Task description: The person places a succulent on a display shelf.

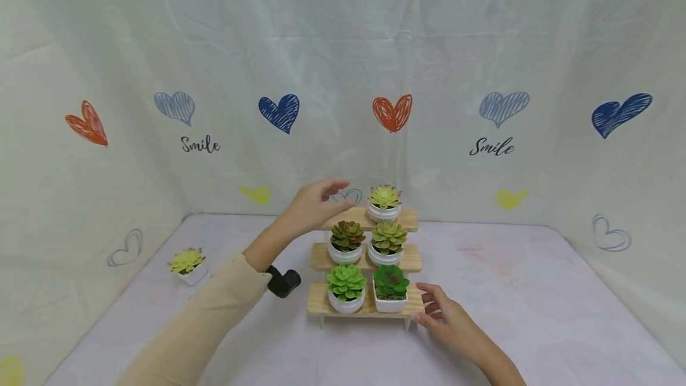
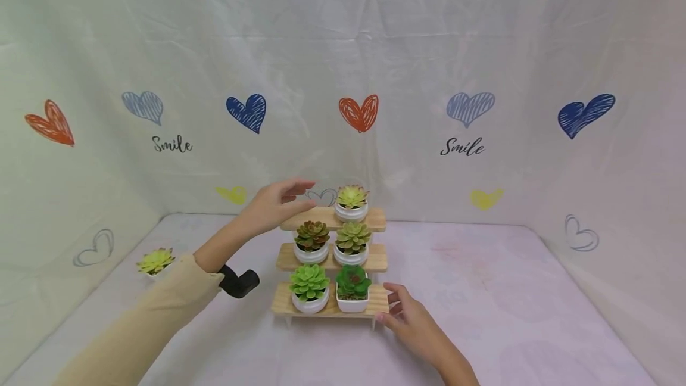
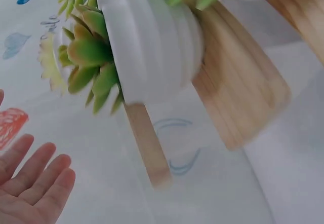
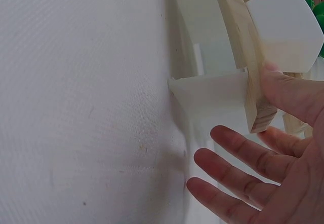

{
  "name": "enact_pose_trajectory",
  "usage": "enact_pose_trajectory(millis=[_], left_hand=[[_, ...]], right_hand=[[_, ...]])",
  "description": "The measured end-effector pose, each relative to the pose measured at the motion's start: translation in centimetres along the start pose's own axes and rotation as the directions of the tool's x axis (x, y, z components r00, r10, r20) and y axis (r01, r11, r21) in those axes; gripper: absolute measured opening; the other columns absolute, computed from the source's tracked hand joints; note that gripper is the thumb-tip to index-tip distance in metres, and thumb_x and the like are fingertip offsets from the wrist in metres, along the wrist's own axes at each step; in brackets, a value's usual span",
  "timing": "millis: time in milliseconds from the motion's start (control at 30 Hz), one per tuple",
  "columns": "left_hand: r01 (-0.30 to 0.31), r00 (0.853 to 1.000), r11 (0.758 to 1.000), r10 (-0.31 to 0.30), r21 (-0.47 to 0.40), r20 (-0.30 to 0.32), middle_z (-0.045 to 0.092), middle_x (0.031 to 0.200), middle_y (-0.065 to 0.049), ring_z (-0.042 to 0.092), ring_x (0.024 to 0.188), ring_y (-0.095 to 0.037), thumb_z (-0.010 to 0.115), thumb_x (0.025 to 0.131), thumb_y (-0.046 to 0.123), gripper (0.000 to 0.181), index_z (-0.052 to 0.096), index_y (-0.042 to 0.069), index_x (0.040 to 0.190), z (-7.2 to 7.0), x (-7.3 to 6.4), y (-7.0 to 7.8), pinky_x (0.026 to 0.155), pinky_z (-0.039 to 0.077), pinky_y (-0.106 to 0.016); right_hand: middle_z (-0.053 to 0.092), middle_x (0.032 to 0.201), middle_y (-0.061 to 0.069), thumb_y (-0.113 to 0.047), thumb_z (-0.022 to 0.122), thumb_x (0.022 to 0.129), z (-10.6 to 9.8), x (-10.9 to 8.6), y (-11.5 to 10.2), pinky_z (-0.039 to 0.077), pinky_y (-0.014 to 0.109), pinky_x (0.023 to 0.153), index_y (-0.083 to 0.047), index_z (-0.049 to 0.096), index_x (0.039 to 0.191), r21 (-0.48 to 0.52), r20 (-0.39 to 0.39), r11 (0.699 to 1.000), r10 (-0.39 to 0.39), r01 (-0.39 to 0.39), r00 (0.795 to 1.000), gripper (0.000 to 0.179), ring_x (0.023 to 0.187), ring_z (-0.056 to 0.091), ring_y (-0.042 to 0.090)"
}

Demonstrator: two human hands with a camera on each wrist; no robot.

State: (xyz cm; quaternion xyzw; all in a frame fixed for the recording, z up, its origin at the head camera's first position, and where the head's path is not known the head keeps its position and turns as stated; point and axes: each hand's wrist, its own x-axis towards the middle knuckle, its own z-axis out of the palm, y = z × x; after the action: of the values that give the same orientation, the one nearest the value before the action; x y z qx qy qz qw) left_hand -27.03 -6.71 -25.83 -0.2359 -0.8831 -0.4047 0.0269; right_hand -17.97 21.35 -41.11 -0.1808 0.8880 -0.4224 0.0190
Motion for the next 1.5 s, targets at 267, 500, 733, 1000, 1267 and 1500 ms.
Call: enact_pose_trajectory(millis=[267, 500, 733, 1000, 1267, 1500], left_hand=[[-0.046, 0.996, 0.997, 0.05, 0.06, -0.068, 0.049, 0.137, -0.014, 0.045, 0.127, -0.032, 0.061, 0.09, 0.021, 0.049, 0.047, 0.004, 0.134, -1.7, -3.4, -2.1, 0.106, 0.037, -0.044], [-0.008, 0.992, 0.989, 0.026, 0.147, -0.121, 0.046, 0.14, -0.014, 0.043, 0.128, -0.034, 0.061, 0.09, 0.026, 0.053, 0.045, 0.007, 0.137, -2.6, -5.9, -3.8, 0.102, 0.038, -0.052], [0.001, 0.982, 0.978, 0.038, 0.207, -0.183, 0.046, 0.14, -0.015, 0.042, 0.128, -0.036, 0.064, 0.088, 0.028, 0.059, 0.043, 0.008, 0.139, -3.6, -8.5, -5.4, 0.101, 0.037, -0.056], [0.048, 0.976, 0.975, 0.0, 0.215, -0.219, 0.043, 0.142, -0.017, 0.039, 0.13, -0.038, 0.064, 0.088, 0.032, 0.063, 0.039, 0.009, 0.141, -5.5, -11.4, -7.6, 0.1, 0.034, -0.06], [0.098, 0.968, 0.978, -0.051, 0.184, -0.245, 0.039, 0.145, -0.015, 0.038, 0.129, -0.037, 0.064, 0.088, 0.031, 0.068, 0.032, 0.013, 0.145, -7.6, -14.2, -10.1, 0.103, 0.037, -0.049], [0.148, 0.962, 0.974, -0.102, 0.17, -0.255, 0.037, 0.146, -0.015, 0.037, 0.127, -0.04, 0.065, 0.088, 0.029, 0.07, 0.029, 0.015, 0.147, -8.7, -15.6, -12.0, 0.097, 0.035, -0.007]], right_hand=[[0.058, 0.109, 0.014, -0.027, 0.061, 0.09, 0.0, -0.1, 0.1, 0.051, 0.025, 0.075, 0.004, 0.038, 0.132, 0.002, 0.002, 1.0, 0.01, -0.01, 1.0, 0.058, 0.089, 0.056, 0.01], [0.058, 0.108, 0.014, -0.026, 0.061, 0.09, 0.1, -0.1, 0.1, 0.051, 0.025, 0.075, 0.005, 0.038, 0.132, 0.003, 0.004, 1.0, -0.003, 0.003, 1.0, 0.057, 0.088, 0.056, 0.009], [0.058, 0.108, 0.014, -0.027, 0.061, 0.09, 0.2, -0.1, 0.1, 0.051, 0.025, 0.075, 0.005, 0.038, 0.132, -0.001, 0.005, 1.0, 0.005, -0.005, 1.0, 0.057, 0.089, 0.056, 0.011], [0.058, 0.109, 0.014, -0.027, 0.06, 0.09, 0.2, 0.0, 0.1, 0.051, 0.025, 0.075, 0.004, 0.037, 0.132, -0.006, 0.003, 1.0, -0.005, 0.005, 1.0, 0.057, 0.089, 0.057, 0.011], [0.057, 0.108, 0.013, -0.028, 0.06, 0.09, 0.1, 0.1, 0.0, 0.051, 0.025, 0.075, 0.004, 0.037, 0.133, -0.005, 0.008, 1.0, 0.02, -0.02, 1.0, 0.058, 0.089, 0.056, 0.012], [0.058, 0.107, 0.014, -0.028, 0.061, 0.09, 0.1, 0.0, -0.1, 0.052, 0.025, 0.075, 0.004, 0.038, 0.132, -0.015, -0.004, 1.0, 0.006, -0.006, 1.0, 0.057, 0.088, 0.056, 0.011]])
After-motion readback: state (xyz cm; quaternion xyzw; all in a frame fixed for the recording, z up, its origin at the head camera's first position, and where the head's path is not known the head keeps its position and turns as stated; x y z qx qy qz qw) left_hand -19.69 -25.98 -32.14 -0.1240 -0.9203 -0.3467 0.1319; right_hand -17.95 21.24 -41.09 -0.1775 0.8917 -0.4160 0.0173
